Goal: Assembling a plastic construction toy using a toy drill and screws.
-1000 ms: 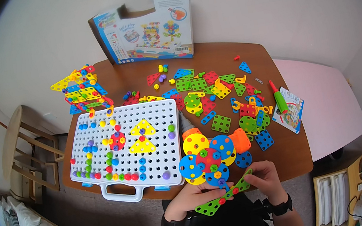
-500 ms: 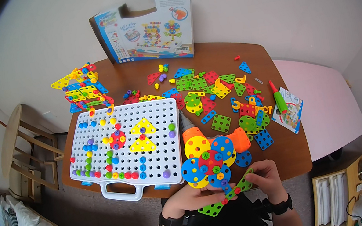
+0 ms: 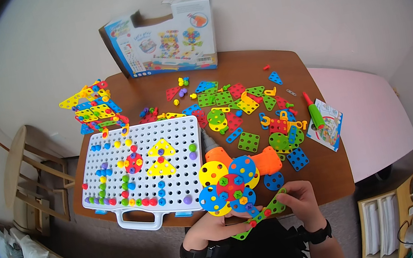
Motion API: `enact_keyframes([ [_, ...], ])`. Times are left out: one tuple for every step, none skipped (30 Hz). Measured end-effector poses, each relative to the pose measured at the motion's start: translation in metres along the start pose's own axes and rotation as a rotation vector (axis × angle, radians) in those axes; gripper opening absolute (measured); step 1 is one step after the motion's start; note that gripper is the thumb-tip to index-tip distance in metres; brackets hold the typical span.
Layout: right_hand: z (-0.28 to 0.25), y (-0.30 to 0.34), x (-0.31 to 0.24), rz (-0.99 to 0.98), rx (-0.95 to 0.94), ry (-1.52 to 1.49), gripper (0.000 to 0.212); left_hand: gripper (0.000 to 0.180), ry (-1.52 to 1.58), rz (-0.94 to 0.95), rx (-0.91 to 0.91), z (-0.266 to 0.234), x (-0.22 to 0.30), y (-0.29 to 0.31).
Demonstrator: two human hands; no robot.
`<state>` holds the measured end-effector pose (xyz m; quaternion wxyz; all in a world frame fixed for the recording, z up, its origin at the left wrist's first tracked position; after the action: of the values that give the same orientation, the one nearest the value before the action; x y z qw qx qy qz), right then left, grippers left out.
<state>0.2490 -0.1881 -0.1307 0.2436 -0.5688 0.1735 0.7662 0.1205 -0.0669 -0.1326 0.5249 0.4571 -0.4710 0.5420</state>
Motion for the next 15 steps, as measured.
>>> enact_keyframes([
  [0.0001, -0.0002, 0.0004, 0.012, 0.01, -0.014, 0.006, 0.029, -0.003, -0.001, -0.001, -0.0007, -0.0004, -0.0003],
  [0.0, -0.0003, 0.0009, 0.024, 0.02, -0.029, 0.006, 0.028, -0.08, 0.062, -0.002, -0.0017, 0.0022, -0.0007],
  [0.0005, -0.0002, 0.0008, 0.023, 0.02, -0.031, 0.006, 0.028, -0.156, 0.125, -0.003, -0.002, 0.0058, -0.0005],
  [0.0001, -0.0003, 0.0009, 0.026, 0.019, -0.027, 0.006, 0.028, -0.158, 0.125, -0.004, -0.0012, 0.0079, -0.0011],
  [-0.0002, -0.0004, 0.0011, 0.028, 0.018, -0.022, 0.006, 0.031, -0.092, 0.055, -0.006, -0.0003, 0.0076, -0.002],
  [-0.0005, -0.0008, 0.0013, 0.027, 0.019, -0.023, 0.006, 0.033, -0.026, -0.014, -0.007, -0.0001, 0.0059, -0.003],
  [-0.0008, -0.0009, 0.0018, 0.029, 0.025, -0.026, 0.006, 0.033, -0.027, -0.014, -0.008, -0.0016, 0.0063, -0.004],
  [-0.0012, -0.001, 0.0022, 0.032, 0.03, -0.029, 0.006, 0.033, -0.068, -0.006, -0.037, -0.0024, 0.0062, -0.005],
  [-0.0012, -0.0008, 0.0023, 0.031, 0.03, -0.03, 0.006, 0.033, -0.109, 0.002, -0.065, -0.0025, 0.0057, -0.0056],
  [-0.0011, -0.0008, 0.0024, 0.034, 0.028, -0.013, 0.006, 0.033, -0.109, 0.002, -0.065, -0.0033, 0.0052, -0.0057],
  [-0.001, -0.0007, 0.0025, 0.036, 0.027, 0.005, 0.006, 0.033, -0.167, -0.01, -0.067, -0.0039, 0.0037, -0.0058],
  [-0.0009, -0.0007, 0.0024, 0.036, 0.027, 0.005, 0.006, 0.032, -0.224, -0.023, -0.069, -0.0043, 0.0026, -0.0057],
  [-0.0003, -0.0011, 0.0015, 0.024, 0.02, 0.01, 0.007, 0.032, -0.225, -0.023, -0.068, -0.0049, 0.0027, -0.0057],
  [0.0003, -0.0013, 0.0005, 0.011, 0.013, 0.016, 0.007, 0.032, -0.26, -0.025, -0.072, -0.0053, 0.0027, -0.0056],
  [0.0005, -0.0014, 0.0, 0.011, 0.012, 0.016, 0.007, 0.031, -0.295, -0.027, -0.075, -0.0054, 0.003, -0.0055],
])
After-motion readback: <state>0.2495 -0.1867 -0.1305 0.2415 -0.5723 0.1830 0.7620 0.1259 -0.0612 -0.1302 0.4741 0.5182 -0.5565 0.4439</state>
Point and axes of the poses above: each hand's wrist, its own y-axis away from the middle knuckle, its own z-axis out of the palm, x = y × z, the point moved 6 cm from there along -y, towards the middle knuckle, and after that the axes turned 5 degrees about -y, right-handed, at the moved point
